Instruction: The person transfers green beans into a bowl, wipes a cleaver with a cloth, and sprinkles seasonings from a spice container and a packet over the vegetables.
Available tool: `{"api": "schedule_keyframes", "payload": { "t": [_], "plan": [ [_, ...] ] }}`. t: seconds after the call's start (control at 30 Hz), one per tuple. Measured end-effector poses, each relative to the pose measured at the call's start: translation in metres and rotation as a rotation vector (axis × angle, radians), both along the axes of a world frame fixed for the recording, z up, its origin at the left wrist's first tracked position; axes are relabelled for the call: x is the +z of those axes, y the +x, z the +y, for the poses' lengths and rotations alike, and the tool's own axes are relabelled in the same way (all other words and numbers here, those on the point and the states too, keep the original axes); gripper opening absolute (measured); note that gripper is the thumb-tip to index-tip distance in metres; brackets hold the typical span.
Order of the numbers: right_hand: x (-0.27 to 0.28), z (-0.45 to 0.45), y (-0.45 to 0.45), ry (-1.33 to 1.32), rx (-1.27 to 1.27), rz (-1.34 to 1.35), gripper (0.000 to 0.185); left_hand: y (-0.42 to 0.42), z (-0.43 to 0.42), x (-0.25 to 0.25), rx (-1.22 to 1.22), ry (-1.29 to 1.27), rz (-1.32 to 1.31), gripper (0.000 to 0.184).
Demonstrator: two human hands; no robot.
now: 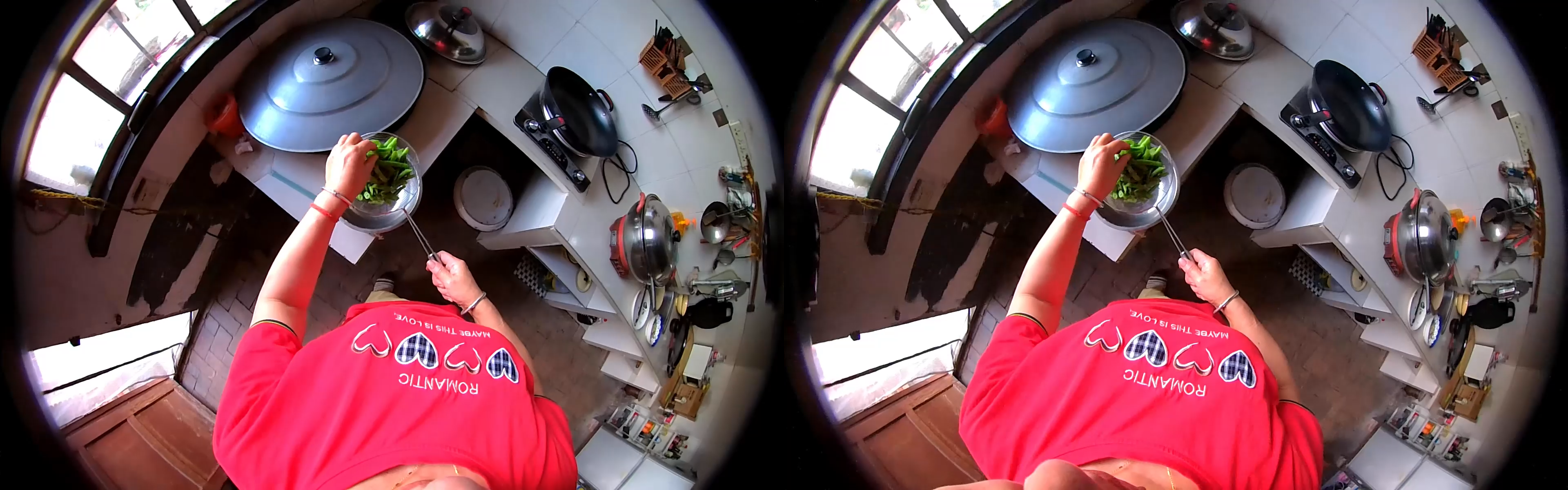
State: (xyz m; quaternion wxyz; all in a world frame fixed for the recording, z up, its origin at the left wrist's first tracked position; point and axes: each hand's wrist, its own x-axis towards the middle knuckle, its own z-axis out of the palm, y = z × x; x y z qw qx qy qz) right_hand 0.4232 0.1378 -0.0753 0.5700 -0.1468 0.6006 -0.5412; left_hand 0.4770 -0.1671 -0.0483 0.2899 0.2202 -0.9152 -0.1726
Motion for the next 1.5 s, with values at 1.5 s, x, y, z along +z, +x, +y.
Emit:
{"api": "schedule_keyframes", "payload": {
  "t": [1.5],
  "plan": [
    [0.001,0.031,-0.001,-0.030,-0.136,-0.068,0.021,0.026,0.132,0.242,-1.639,0.506,0.744,0.007]
  ]
}}
